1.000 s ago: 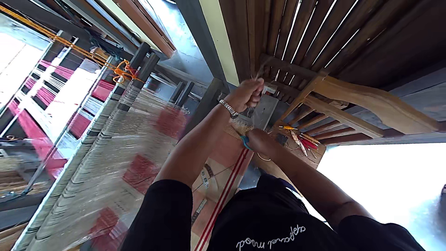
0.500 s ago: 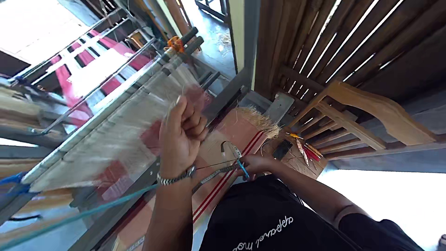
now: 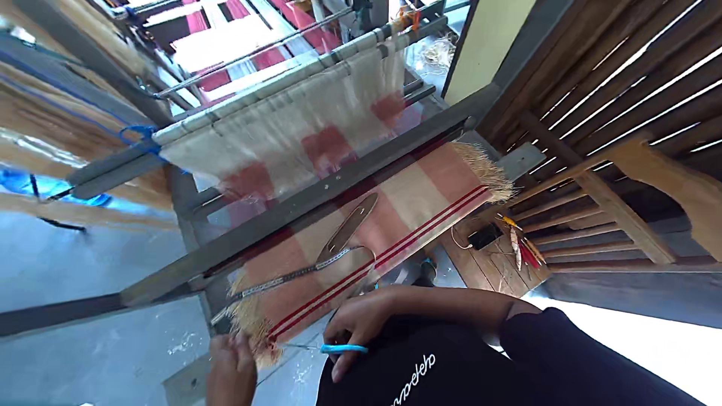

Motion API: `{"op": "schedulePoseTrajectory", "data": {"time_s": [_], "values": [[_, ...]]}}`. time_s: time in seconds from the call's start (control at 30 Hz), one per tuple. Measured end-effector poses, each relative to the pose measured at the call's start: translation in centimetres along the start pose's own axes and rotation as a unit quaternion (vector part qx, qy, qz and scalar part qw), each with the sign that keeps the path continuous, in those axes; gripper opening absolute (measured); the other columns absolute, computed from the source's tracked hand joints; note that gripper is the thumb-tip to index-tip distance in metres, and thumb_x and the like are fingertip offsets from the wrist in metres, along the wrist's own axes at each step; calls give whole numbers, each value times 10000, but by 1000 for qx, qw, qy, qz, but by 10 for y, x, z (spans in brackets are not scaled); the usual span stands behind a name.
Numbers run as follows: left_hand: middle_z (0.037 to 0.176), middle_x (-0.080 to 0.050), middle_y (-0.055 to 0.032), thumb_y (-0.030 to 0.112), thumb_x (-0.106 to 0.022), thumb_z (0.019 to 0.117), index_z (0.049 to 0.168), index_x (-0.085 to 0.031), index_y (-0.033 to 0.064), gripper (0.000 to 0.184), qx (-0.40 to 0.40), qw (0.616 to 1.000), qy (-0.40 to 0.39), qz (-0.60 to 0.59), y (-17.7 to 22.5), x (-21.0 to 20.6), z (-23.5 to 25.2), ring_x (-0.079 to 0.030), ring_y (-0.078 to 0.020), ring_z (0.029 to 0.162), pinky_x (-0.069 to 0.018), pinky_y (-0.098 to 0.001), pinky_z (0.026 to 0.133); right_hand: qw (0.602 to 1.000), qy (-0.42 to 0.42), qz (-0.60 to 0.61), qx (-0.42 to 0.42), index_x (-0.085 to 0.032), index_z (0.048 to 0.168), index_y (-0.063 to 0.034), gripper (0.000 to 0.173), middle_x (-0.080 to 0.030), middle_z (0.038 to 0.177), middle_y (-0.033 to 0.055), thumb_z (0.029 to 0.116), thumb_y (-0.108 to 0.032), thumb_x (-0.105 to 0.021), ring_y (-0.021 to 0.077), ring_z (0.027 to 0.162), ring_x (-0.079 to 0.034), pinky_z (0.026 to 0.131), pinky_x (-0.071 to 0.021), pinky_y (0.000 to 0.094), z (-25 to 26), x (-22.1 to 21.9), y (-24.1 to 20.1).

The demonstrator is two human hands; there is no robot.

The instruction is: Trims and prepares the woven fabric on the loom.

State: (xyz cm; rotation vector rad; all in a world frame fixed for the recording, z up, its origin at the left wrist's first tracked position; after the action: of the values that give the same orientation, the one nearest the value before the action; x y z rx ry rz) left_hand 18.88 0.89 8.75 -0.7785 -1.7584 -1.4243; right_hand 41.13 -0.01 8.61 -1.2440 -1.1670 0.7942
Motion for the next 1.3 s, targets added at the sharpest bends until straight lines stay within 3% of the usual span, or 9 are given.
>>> {"op": "schedulePoseTrajectory", "data": {"time_s": [0.23, 0.37, 0.53, 0.63, 0.77, 0.83, 0.97, 1.13, 1.3], "values": [[1199, -578, -417, 239, -377, 1109, 1289, -493, -173, 464, 149, 979, 45, 131, -135, 55, -49, -599, -581, 1118, -459, -713, 957, 995, 77, 38, -54, -667, 1177, 62, 406, -721, 944, 180, 995, -301, -690, 246, 827, -704, 817, -584, 449, 61, -4, 18], [1244, -566, -403, 270, -344, 1113, 1296, -493, -147, 479, 153, 965, 67, 202, -161, 90, -56, -605, -574, 1128, -483, -710, 923, 967, 145, 154, -138, -640, 1164, 10, 467, -684, 847, 69, 1047, -436, -568, 111, 673, -643, 634, -561, 297, 70, 6, 52], [1267, -552, -414, 253, -341, 1115, 1279, -510, -155, 471, 203, 953, 58, 215, -184, 129, -49, -600, -590, 1129, -466, -743, 909, 898, 174, 360, -183, -593, 1177, -32, 353, -670, 894, 41, 1089, -362, -504, 100, 698, -650, 657, -568, 256, 94, 19, 74], [1293, -545, -408, 249, -348, 1111, 1293, -501, -139, 455, 232, 951, 40, 202, -193, 120, -40, -593, -584, 1155, -475, -730, 922, 839, 135, 493, -185, -610, 1099, -97, 383, -686, 938, 25, 1098, -437, -433, 101, 759, -657, 700, -555, 245, 108, 14, 98], [1230, -584, -373, 271, -370, 1104, 1265, -519, -113, 442, 229, 958, 33, 170, -191, 94, -31, -629, -549, 1100, -504, -715, 888, 858, 37, 506, -82, -604, 1241, -121, 373, -659, 1222, 56, 1075, -430, -479, 157, 1039, -666, 892, -564, 317, 117, 8, 81], [1196, -602, -362, 272, -371, 1100, 1253, -529, -106, 437, 227, 960, 14, 165, -192, 80, -35, -639, -538, 1082, -515, -702, 874, 838, 43, 541, -61, -570, 1281, -83, 393, -618, 1361, 134, 1046, -398, -563, 262, 1235, -625, 1073, -511, 428, 125, 5, 79], [1136, -629, -321, 271, -379, 1102, 1203, -552, -94, 416, 222, 966, -18, 132, -190, 67, -54, -659, -497, 1054, -521, -680, 877, 831, 107, 546, 14, -602, 1206, -122, 422, -572, 1459, 124, 1012, -495, -577, 283, 1325, -570, 1102, -476, 459, 155, 16, 64], [835, -586, -85, 275, -379, 1090, 1067, -583, -16, 355, 126, 979, 112, -117, -154, 72, -90, -574, -180, 751, -498, -394, 713, 806, 147, 571, 47, -579, 1197, -138, 318, -566, 1458, 104, 1039, -413, -560, 277, 1341, -556, 1101, -479, 471, 182, 24, 41], [941, -591, 92, 311, -394, 1098, 1078, -568, 184, 216, 60, 892, 263, -362, -102, 84, -117, -530, -5, 743, -478, -207, 700, 815, 120, 562, 68, -619, 1180, -156, 334, -577, 1452, 102, 1031, -451, -567, 275, 1313, -582, 1089, -497, 472, 182, 21, 18]]}}
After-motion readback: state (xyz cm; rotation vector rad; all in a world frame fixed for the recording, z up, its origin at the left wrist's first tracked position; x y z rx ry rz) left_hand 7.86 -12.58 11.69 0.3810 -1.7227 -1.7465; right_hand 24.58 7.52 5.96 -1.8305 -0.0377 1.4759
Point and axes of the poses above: each hand's wrist, its own z-axis towards the middle knuckle, its own x-axis out of the back of the hand, y = z × x, the point moved 8 cm from there along z, towards the middle knuckle
